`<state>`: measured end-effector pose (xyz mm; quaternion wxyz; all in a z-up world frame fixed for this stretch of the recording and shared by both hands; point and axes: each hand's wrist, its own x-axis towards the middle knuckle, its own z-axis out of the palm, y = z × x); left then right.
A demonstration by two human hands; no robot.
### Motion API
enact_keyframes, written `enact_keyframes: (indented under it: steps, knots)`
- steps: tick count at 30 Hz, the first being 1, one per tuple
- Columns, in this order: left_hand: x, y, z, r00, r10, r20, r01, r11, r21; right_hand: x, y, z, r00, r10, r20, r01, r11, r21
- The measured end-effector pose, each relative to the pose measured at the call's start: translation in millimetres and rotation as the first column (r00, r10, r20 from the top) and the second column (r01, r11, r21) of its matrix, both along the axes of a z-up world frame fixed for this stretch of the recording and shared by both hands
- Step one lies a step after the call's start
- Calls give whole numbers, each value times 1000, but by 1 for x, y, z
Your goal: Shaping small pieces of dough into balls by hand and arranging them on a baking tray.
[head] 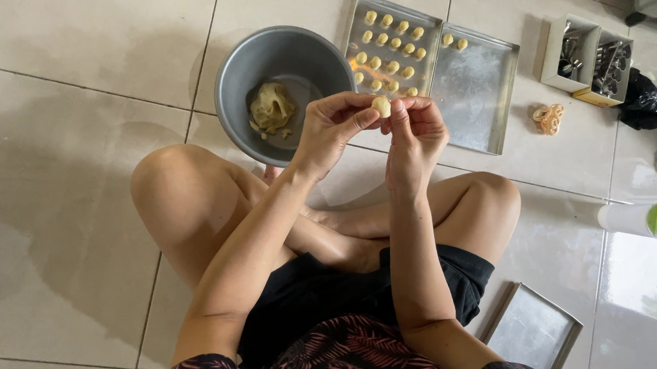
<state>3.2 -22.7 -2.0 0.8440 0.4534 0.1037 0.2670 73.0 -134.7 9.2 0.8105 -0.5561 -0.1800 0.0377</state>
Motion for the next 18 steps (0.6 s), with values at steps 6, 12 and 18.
enact_keyframes:
  steps: [6,12,18]
  knots:
    - [2,1,3,992,97,-81,-97,995,6,-33,6,29,911,-98,400,198,956,-215]
    - [2,5,-5,994,52,-93,-57,997,-56,-45,12,21,862,-69,502,259,912,-320]
    - [2,8,-13,999,-23,-47,16,990,-144,-11,3,11,966,235,112,-243,967,71]
